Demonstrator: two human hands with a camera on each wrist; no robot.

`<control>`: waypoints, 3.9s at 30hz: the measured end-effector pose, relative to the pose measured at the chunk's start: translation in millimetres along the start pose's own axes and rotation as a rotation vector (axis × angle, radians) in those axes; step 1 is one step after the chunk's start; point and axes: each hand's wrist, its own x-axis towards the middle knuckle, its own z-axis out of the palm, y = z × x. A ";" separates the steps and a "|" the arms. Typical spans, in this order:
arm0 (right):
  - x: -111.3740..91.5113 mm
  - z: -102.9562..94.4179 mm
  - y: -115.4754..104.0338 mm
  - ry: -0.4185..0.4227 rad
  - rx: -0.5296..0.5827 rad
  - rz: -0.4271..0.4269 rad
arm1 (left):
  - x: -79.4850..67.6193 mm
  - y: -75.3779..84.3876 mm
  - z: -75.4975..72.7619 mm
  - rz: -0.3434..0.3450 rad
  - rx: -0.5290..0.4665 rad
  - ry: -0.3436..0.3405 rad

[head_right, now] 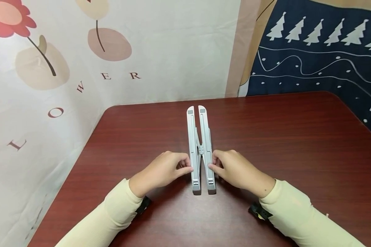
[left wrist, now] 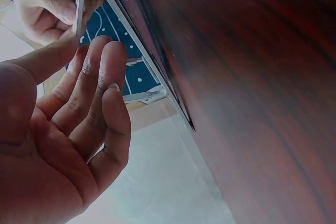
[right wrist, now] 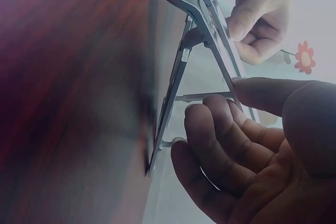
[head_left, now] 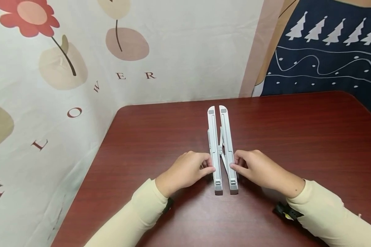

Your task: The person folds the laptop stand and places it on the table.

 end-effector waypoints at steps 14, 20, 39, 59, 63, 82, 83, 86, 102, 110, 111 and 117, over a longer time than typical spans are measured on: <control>-0.1 3.3 -4.3 -0.004 0.027 -0.011 | -0.6 2.1 0.8 0.009 -0.018 0.000; 0.5 4.8 -4.3 -0.012 0.071 -0.009 | 0.2 2.2 2.0 0.015 -0.034 0.003; -1.4 8.4 -7.2 -0.046 0.136 0.012 | -0.7 2.8 4.2 0.004 -0.036 -0.022; 2.1 0.0 0.1 -0.072 0.145 0.020 | -1.3 3.5 4.6 0.021 -0.021 -0.019; 1.3 -6.4 1.5 -0.041 0.129 0.037 | -0.4 4.9 4.2 0.028 -0.018 -0.025; 68.2 -62.6 -0.9 0.279 0.069 0.061 | -4.1 3.9 4.4 0.026 0.004 -0.008; 72.2 -65.0 -0.5 0.273 0.066 0.065 | -4.2 3.8 4.7 0.029 0.005 -0.008; 83.0 -70.7 1.7 0.250 0.057 0.084 | -4.3 3.9 5.3 0.035 0.006 -0.008; 113.3 -75.2 3.6 0.104 0.200 0.155 | -5.0 4.2 5.8 0.033 0.004 -0.002; 118.8 -75.1 7.0 0.038 0.258 0.212 | -4.8 4.8 6.6 0.032 0.001 -0.010; 119.6 -75.2 7.1 0.035 0.258 0.212 | -4.9 4.8 6.6 0.031 0.000 -0.012; 124.1 -75.9 5.9 0.030 0.264 0.188 | -4.5 4.5 6.4 0.034 0.010 -0.011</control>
